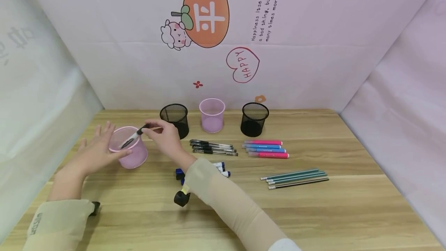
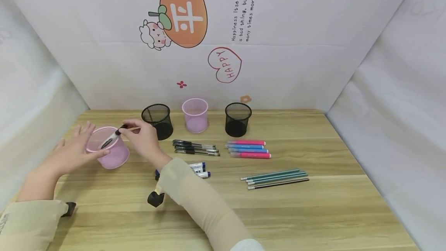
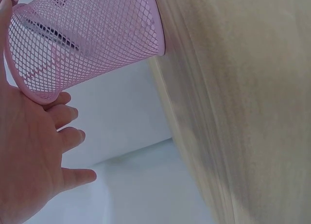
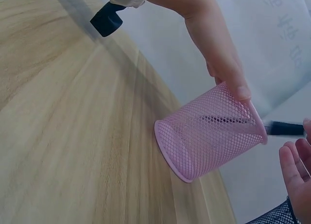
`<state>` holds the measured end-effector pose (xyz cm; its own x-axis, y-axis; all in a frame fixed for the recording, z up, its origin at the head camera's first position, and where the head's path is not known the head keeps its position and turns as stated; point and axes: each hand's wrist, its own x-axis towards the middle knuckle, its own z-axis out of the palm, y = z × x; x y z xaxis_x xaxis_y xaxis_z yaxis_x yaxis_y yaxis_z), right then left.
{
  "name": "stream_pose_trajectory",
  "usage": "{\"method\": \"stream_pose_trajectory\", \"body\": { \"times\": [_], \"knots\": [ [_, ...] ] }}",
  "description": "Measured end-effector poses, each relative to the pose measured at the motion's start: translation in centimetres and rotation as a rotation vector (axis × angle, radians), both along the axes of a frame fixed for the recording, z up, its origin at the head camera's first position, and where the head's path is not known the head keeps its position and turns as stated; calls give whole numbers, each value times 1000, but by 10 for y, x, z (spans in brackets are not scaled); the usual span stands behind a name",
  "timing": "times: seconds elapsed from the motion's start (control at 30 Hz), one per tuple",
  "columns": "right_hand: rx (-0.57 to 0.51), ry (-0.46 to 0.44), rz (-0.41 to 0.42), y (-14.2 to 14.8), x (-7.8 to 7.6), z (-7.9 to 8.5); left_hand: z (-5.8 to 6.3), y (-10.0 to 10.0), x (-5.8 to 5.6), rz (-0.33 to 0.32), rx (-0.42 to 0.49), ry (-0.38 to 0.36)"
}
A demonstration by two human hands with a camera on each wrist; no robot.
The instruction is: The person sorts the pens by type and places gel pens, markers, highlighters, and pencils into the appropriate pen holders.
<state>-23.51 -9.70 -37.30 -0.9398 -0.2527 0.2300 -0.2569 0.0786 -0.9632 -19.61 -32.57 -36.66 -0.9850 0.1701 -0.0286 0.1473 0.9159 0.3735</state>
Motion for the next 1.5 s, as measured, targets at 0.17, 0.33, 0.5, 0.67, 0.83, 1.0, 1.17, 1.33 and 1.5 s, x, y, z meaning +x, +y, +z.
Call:
{"method": "stream_pose_trajectory", "body": {
  "times": [0.17,0.33,0.5,0.67,0.83,1.0,1.17,1.33,1.5],
  "knots": [
    [14,16,13,6,-3,-1,1,0,0,-3,-2,-4],
    [61,59,59,16,-6,-3,1,1,-1,-5,-5,-1],
    [86,108,97,26,-10,-3,1,1,-1,-7,-6,-3],
    [91,121,120,38,-12,0,1,1,-3,-6,-8,-4],
    [89,91,155,48,-11,4,1,1,-2,-6,-1,-4],
    [95,77,202,61,-8,11,-1,0,-2,-11,7,1],
    [159,105,238,73,-4,13,-4,-1,-2,-17,23,1],
    [191,126,274,85,0,13,-6,-3,-2,-14,31,5],
    [211,143,299,98,2,12,-5,-2,-3,-14,22,12]
  ]
}}
